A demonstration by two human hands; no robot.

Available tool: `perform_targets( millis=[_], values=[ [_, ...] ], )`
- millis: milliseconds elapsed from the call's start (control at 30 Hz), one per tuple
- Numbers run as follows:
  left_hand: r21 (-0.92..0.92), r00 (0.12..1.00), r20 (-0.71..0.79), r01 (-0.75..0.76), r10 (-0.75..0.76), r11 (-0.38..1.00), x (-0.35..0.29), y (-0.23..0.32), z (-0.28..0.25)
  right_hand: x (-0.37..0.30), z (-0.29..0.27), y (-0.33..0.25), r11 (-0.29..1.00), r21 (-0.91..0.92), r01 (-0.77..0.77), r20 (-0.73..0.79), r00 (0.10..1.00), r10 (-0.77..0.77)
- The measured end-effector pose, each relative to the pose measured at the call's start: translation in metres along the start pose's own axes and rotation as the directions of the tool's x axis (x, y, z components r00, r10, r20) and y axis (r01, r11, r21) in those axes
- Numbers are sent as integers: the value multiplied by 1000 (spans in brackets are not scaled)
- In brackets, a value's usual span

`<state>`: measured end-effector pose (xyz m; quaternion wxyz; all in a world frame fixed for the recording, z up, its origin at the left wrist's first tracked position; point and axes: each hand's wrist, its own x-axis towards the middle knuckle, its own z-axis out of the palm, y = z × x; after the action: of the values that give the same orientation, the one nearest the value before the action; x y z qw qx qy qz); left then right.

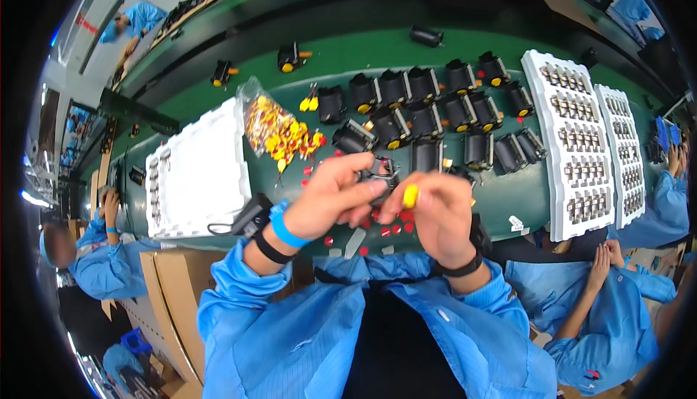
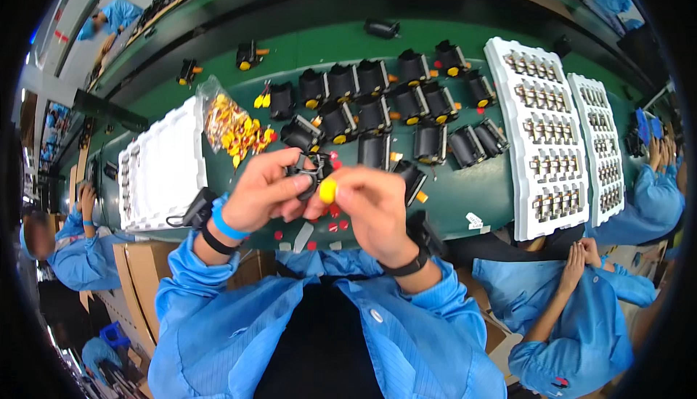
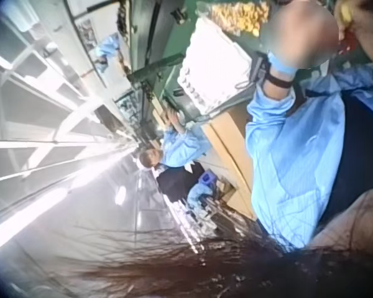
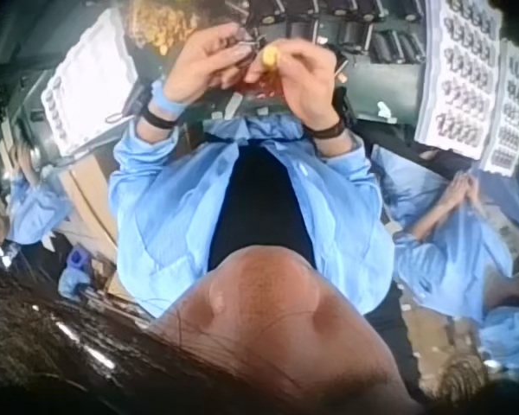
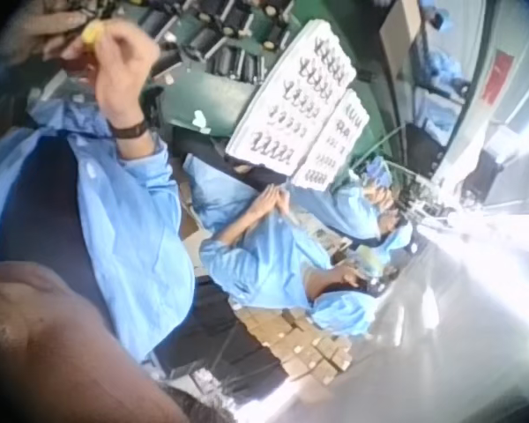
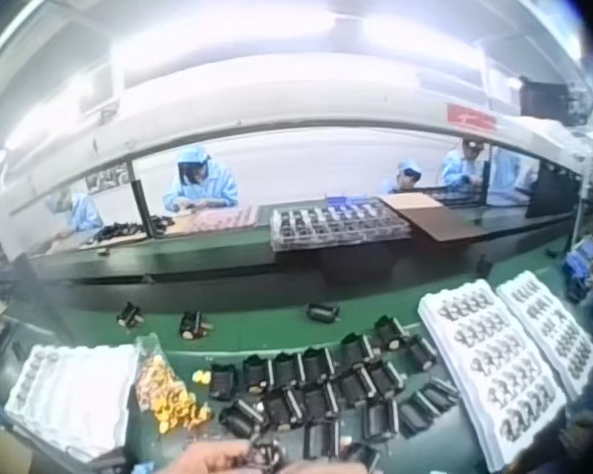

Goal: Assembling small plastic and electronic parts by inserting color-coded components into black plastic housings on a production line.

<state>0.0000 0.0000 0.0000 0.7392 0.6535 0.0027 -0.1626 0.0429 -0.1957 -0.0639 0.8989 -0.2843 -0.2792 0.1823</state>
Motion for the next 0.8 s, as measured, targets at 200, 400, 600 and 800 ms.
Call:
perform_targets(
  millis=[200,400,600,800],
  values=[
    [423,986,29,-161,164,892,19,38,14,21,-7,-29,922,-387,14,-68,997,-44],
    [697,952,205,-305,227,649,25,51,14,34,-5,-53,524,-817,239,221,970,-99],
    [743,923,280,-382,263,549,27,58,14,35,-1,-53,465,-839,281,261,959,-109],
    [740,924,284,-382,257,554,25,61,16,37,2,-49,492,-830,264,228,964,-135]
  ],
)
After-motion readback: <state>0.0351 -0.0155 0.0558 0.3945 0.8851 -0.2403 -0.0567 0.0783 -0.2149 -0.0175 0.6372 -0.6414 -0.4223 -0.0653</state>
